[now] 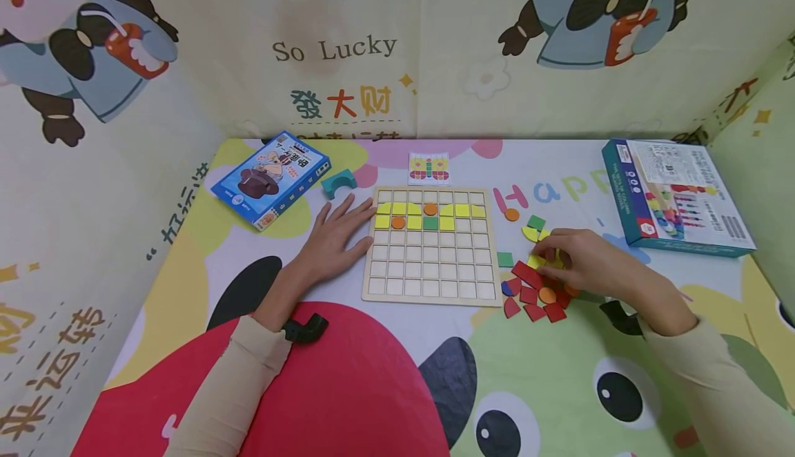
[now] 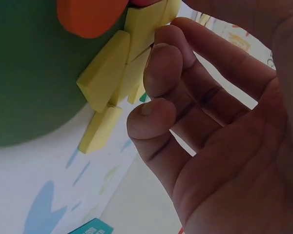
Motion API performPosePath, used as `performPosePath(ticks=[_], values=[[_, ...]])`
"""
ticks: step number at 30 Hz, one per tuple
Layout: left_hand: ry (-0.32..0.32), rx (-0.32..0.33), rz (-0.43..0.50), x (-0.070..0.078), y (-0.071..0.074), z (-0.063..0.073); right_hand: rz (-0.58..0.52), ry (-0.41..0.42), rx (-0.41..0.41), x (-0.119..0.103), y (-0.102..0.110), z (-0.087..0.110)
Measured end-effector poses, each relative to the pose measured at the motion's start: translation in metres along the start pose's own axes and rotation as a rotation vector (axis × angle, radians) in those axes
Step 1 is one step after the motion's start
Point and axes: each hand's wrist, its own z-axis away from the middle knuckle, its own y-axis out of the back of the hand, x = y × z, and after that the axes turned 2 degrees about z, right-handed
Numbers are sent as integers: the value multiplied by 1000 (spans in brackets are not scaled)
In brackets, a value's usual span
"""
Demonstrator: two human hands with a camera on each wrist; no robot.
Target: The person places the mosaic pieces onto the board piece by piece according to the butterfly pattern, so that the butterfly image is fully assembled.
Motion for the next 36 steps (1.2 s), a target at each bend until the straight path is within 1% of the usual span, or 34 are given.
performPosePath(ticks=[5,9,15,24,28,32,36], values=[[-5,1,6,0,0,-1,11,5,1,0,1,-1],[-6,5,8,-1,0,-1,24,18,28,-1,0,-4],[-2,4,10,-1,0,-1,16,8,54,-6,-4,-11],[6,-3,11,0,1,1,42,18,89,-11,-5,-29],[3,-3,15,1,2,1,41,-3,87,-14,-4,-37],[-2,-3,21,0,2,1,49,-3,87,-14,-2,-43],[-1,-3,24,-1,0,1,38,1,121,-12,2,-48]])
